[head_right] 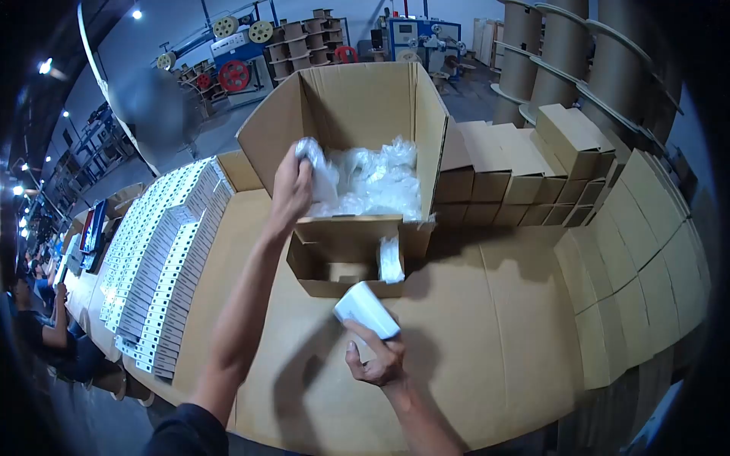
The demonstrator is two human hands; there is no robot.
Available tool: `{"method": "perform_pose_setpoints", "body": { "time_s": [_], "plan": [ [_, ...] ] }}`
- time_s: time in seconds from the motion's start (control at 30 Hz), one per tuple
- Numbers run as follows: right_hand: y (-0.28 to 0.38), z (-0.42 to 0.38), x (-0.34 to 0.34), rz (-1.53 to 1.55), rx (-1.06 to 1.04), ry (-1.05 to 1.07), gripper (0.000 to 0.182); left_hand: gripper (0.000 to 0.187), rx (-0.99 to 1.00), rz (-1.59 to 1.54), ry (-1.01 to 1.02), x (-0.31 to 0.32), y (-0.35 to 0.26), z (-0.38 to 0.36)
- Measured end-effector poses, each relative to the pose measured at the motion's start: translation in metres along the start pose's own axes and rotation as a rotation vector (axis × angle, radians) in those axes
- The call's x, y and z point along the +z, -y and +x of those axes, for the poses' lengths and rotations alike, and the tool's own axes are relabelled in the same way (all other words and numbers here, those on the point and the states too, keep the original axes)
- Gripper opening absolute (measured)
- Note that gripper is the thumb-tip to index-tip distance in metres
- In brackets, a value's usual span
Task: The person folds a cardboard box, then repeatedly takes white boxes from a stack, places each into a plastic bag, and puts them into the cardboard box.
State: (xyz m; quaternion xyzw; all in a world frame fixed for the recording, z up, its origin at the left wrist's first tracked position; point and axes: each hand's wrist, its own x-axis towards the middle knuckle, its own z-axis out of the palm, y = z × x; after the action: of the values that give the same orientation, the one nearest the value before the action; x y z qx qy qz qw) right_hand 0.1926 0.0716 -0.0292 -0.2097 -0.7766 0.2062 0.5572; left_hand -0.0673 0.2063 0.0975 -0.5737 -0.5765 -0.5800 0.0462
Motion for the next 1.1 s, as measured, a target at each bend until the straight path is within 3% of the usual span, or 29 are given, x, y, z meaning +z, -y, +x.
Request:
{"method": "perform_pose_setpoints", "body": {
  "time_s": [0.07,0.13,0.2,0.23,0.27,0.33,0.37,0.47,0.5,0.6,0.63,0.77,0.87,1.1],
  "plan": [
    [0.006,0.003,-0.012,-0.264,-0.180,-0.115,0.040,0.020,-0.257,-0.231,0.033,-0.021,-0.023,-0.073],
    [0.010,0.003,-0.013,-0.289,-0.011,-0.098,0.054,0.019,-0.465,-0.276,0.121,-0.039,-0.030,-0.138],
    [0.015,0.017,-0.009,-0.127,0.054,-0.052,0.067,0.015,-0.451,-0.363,0.093,-0.041,-0.029,-0.195],
    [0.018,0.021,-0.009,-0.157,0.029,0.044,0.074,0.014,-0.538,-0.392,0.117,-0.043,-0.033,-0.214],
    [0.020,0.026,-0.008,-0.183,0.000,0.140,0.083,0.015,-0.494,-0.426,0.077,-0.039,-0.031,-0.231],
    [0.025,0.017,0.001,0.071,0.205,0.273,0.093,0.016,-0.615,-0.496,0.161,-0.044,-0.036,-0.251],
    [0.029,0.013,0.006,-0.014,0.162,0.187,0.080,0.016,-0.607,-0.490,0.153,-0.043,-0.036,-0.258],
    [0.011,-0.013,0.014,-0.025,0.306,0.254,0.050,0.019,-0.554,-0.494,0.117,-0.035,-0.032,-0.271],
    [0.007,-0.018,0.018,-0.021,0.368,0.188,0.034,0.020,-0.538,-0.507,0.094,-0.032,-0.032,-0.272],
    [-0.006,-0.025,0.011,0.049,0.572,0.136,0.028,0.024,-0.553,-0.498,0.159,-0.039,-0.028,-0.278],
    [-0.006,-0.022,0.005,0.080,0.580,0.087,0.019,0.025,-0.559,-0.520,0.173,-0.040,-0.027,-0.279],
    [-0.015,-0.026,0.005,0.710,0.703,-0.164,0.009,0.023,-0.635,-0.400,0.306,-0.047,-0.029,-0.284],
    [-0.021,-0.029,0.002,0.469,0.580,-0.059,0.014,0.018,-0.600,-0.524,0.245,-0.041,-0.034,-0.285],
    [-0.004,-0.027,0.004,0.236,0.552,0.172,0.016,0.019,-0.644,-0.741,0.102,-0.045,-0.016,-0.282]
  ]
}}
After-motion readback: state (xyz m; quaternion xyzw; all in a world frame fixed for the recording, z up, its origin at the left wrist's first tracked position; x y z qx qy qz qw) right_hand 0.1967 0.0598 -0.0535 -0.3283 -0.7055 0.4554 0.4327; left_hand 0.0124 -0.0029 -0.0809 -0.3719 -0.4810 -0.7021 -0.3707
